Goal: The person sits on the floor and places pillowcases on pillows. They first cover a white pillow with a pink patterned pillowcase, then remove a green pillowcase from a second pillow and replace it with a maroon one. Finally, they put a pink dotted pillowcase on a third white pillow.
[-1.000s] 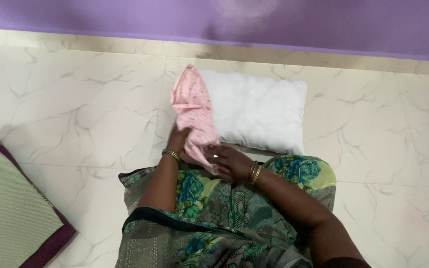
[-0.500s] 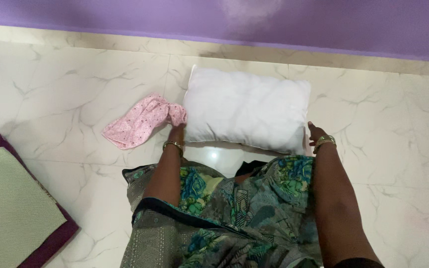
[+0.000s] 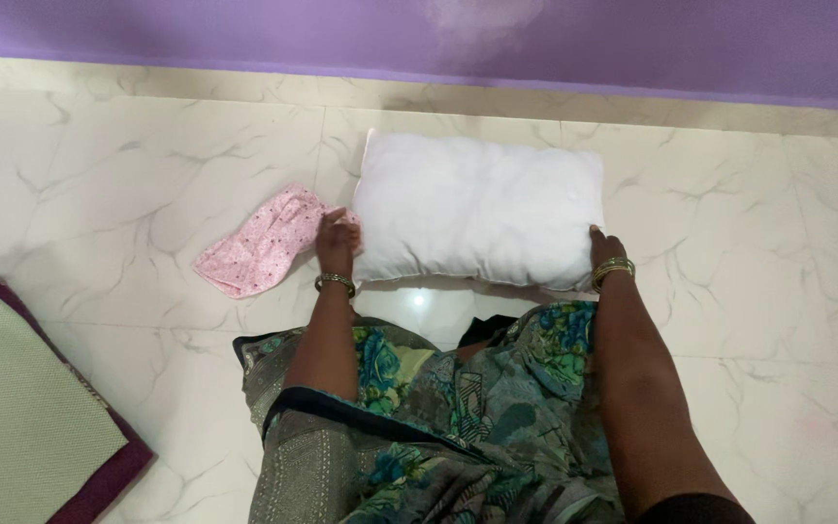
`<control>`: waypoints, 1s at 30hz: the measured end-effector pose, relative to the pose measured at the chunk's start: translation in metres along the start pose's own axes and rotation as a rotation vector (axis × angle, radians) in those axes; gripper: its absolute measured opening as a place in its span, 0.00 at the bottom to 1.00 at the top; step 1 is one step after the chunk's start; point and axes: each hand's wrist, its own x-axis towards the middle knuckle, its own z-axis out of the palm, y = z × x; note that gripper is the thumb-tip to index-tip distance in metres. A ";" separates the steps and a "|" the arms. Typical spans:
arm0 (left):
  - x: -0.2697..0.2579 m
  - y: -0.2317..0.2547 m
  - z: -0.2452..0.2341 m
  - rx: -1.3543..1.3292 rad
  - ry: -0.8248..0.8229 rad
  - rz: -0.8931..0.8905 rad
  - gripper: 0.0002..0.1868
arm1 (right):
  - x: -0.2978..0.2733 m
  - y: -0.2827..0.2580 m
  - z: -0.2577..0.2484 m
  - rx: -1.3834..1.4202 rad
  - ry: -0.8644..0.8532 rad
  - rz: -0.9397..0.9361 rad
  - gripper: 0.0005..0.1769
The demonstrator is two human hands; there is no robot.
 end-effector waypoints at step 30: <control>0.004 -0.016 -0.026 1.289 0.068 -0.354 0.39 | 0.005 0.007 -0.004 -0.318 -0.082 -0.024 0.34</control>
